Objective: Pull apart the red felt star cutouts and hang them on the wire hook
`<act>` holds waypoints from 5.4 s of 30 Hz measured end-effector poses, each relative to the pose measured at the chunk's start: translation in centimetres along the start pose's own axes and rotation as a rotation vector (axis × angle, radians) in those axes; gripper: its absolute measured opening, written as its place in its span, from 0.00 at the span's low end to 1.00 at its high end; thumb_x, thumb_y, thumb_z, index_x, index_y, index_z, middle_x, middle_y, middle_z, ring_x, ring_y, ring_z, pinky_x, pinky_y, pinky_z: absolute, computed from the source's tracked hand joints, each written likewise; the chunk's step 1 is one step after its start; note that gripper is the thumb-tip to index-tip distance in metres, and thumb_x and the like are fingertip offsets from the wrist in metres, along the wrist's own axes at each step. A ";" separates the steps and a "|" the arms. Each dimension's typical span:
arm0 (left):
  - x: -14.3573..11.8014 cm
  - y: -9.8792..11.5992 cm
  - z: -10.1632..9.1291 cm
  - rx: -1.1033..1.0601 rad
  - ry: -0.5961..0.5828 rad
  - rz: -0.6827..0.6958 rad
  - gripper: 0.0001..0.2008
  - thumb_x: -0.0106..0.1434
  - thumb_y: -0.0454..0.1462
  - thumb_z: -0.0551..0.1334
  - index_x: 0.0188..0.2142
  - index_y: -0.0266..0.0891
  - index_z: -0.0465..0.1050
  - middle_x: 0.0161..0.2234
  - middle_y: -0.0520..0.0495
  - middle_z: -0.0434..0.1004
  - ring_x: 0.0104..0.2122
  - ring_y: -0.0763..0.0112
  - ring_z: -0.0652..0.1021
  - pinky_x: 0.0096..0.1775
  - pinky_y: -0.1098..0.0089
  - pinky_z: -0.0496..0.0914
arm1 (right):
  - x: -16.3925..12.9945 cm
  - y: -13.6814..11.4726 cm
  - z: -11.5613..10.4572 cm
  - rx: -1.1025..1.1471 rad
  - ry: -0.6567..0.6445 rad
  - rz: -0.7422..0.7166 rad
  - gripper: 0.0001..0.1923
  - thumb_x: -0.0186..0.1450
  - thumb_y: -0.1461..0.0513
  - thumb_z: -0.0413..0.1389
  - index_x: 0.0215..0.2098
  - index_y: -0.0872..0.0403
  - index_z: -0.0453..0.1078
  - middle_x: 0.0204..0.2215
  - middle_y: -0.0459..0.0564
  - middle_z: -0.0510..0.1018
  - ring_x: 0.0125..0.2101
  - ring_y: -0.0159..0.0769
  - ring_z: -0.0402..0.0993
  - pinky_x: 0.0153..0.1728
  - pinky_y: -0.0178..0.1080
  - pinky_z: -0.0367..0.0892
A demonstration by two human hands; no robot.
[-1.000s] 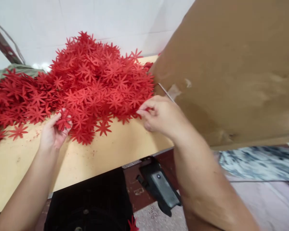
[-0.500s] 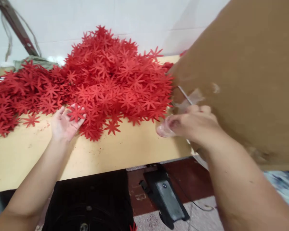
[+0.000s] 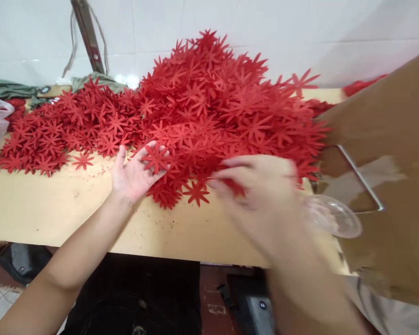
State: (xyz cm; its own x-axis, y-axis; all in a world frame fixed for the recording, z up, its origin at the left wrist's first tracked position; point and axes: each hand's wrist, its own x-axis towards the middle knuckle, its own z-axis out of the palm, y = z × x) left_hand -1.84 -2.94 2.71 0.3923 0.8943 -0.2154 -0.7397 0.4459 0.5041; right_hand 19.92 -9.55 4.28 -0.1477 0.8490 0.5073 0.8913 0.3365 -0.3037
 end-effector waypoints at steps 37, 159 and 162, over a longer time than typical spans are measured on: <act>1.3 -1.2 -1.2 0.443 0.084 0.313 0.12 0.47 0.37 0.70 0.31 0.38 0.74 0.30 0.53 0.75 0.33 0.76 0.73 0.45 0.69 0.67 | 6.1 -5.6 9.5 0.688 0.072 0.325 0.13 0.62 0.58 0.51 0.22 0.52 0.59 0.18 0.43 0.66 0.21 0.29 0.60 0.24 0.35 0.58; 2.1 2.8 -2.2 0.074 0.439 0.487 0.08 0.57 0.31 0.57 0.24 0.38 0.59 0.18 0.58 0.62 0.15 0.85 0.62 0.17 0.80 0.52 | 10.3 -4.7 11.8 -0.018 -0.187 -0.014 0.11 0.56 0.58 0.62 0.35 0.55 0.77 0.37 0.57 0.76 0.42 0.45 0.65 0.46 0.49 0.61; 2.1 2.7 -2.2 0.064 0.435 0.477 0.07 0.57 0.31 0.57 0.24 0.38 0.60 0.18 0.58 0.62 0.15 0.85 0.62 0.17 0.80 0.52 | 10.0 -5.7 12.8 -0.162 -0.246 -0.034 0.13 0.55 0.59 0.62 0.37 0.57 0.78 0.39 0.60 0.75 0.45 0.50 0.62 0.42 0.48 0.62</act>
State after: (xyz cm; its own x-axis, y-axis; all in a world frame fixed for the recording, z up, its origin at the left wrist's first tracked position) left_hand -4.20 0.23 1.82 -0.2384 0.9334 -0.2682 -0.7386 0.0051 0.6742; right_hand 7.91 2.28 0.74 -0.2602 0.9183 0.2984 0.9381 0.3135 -0.1469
